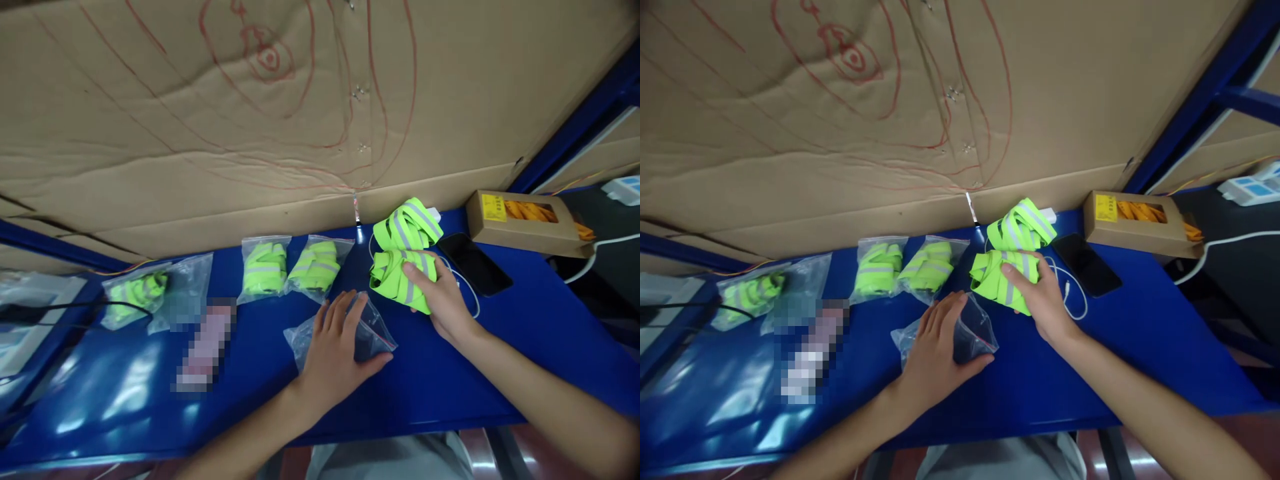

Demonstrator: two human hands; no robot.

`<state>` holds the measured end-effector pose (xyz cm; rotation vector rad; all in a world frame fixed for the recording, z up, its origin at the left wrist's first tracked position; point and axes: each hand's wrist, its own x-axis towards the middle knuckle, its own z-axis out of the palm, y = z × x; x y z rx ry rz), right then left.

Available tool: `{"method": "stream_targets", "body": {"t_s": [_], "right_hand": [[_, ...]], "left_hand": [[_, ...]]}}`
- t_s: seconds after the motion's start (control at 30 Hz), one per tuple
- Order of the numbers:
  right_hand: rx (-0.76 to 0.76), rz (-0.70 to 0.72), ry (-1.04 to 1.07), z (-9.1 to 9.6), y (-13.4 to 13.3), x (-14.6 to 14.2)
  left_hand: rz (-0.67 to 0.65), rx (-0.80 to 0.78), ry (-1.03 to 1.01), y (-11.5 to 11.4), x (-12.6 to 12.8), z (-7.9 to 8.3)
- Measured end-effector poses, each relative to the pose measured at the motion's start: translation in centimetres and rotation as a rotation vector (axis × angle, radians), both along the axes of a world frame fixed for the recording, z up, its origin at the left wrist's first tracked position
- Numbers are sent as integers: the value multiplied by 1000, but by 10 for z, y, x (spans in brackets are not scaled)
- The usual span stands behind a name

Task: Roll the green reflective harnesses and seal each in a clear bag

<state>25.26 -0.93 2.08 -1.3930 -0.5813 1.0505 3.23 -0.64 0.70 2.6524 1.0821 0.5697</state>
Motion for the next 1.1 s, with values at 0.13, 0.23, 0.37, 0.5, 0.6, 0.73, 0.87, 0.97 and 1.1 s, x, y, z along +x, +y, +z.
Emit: {"method": "stream_targets", "body": {"t_s": [0.13, 0.23, 0.37, 0.5, 0.6, 0.73, 0.87, 0.97, 1.1], "right_hand": [[58, 74, -374, 3, -6, 1], [76, 200, -604, 7, -14, -4], [58, 351, -768, 6, -21, -10], [32, 518, -805, -1, -23, -16], [-5, 584, -740, -3, -24, -20], [0, 626, -617, -4, -27, -23], [110, 583, -369, -3, -28, -21], [132, 581, -328, -2, -28, -20], [141, 679, -443, -1, -27, -21]], "left_hand": [[55, 107, -69, 3, -5, 2], [100, 146, -46, 6, -6, 5], [102, 163, -4, 6, -5, 2], [42, 150, 42, 1, -2, -8], [-8, 190, 45, -4, 2, -11], [-17, 247, 51, -6, 5, -7], [38, 278, 12, 2, 2, -2], [101, 293, -11, 7, 0, -1], [54, 297, 14, 6, 2, -1]]}}
